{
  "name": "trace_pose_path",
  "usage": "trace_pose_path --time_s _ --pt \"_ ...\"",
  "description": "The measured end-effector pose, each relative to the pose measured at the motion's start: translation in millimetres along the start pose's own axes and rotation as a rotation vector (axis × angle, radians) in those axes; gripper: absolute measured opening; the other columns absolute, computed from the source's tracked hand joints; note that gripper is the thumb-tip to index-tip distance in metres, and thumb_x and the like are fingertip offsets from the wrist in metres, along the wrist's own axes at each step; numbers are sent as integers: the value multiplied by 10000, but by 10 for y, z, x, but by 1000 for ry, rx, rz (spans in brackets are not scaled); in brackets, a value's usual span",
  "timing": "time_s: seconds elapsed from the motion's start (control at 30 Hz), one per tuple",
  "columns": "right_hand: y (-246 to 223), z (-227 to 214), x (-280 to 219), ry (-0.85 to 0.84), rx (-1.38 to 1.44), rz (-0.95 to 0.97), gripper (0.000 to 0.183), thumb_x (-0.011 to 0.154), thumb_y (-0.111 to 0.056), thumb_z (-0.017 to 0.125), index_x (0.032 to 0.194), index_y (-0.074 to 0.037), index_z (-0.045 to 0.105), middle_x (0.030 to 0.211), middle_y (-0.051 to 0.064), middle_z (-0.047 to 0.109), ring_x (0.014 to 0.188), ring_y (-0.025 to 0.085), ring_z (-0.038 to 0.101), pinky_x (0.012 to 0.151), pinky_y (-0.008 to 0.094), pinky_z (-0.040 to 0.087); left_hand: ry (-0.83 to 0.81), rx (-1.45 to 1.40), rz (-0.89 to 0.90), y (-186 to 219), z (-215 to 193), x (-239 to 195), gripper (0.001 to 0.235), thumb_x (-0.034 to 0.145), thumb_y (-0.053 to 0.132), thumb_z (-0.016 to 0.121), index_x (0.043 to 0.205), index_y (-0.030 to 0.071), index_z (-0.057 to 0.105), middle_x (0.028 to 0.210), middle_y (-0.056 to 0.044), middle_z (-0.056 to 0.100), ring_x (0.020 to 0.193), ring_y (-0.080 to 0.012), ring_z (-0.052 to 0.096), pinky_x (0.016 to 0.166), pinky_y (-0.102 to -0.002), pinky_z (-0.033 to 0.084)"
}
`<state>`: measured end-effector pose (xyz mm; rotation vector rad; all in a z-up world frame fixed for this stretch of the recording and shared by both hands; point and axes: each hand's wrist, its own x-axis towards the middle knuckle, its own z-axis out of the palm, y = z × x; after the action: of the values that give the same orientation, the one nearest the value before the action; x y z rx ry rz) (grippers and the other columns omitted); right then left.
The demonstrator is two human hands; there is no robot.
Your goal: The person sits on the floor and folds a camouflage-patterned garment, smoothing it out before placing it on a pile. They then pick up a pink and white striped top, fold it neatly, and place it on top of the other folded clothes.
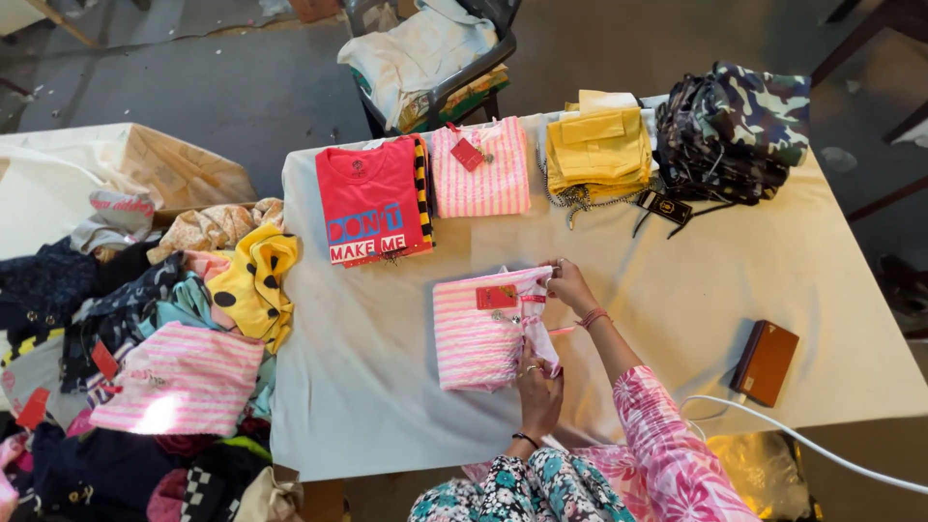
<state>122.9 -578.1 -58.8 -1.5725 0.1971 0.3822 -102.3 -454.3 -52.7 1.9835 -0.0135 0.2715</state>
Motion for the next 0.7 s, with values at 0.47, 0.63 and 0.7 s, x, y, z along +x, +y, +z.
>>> trace_pose_path --time_s 0.47,0.63,0.7 --pt "-18 728 -1247 47 -1214 -813 583 924 -370 643 1444 -146 505 1545 182 417 1440 351 357 1150 599 237 -57 328 -6 -15 -725 65 230 911 195 694 1103 69 682 1181 -168 676 1148 -365 610 1025 -479 438" --pt "-5 710 -1285 -3 -1245 -634 583 922 -385 620 1468 -225 495 1569 126 394 1493 312 278 1167 633 186 459 418 -237 -944 -1355 587 497 818 268 807 1147 -57 626 1127 -227 666 1107 -382 600 979 -468 461" --pt "4 771 -1284 -10 -1317 -584 662 917 -367 628 1520 -179 431 1584 167 363 1486 322 274 1182 606 180 337 220 -537 -1209 -1504 805 670 765 363 881 1167 -88 591 1093 -233 688 1035 -351 660 901 -430 524"
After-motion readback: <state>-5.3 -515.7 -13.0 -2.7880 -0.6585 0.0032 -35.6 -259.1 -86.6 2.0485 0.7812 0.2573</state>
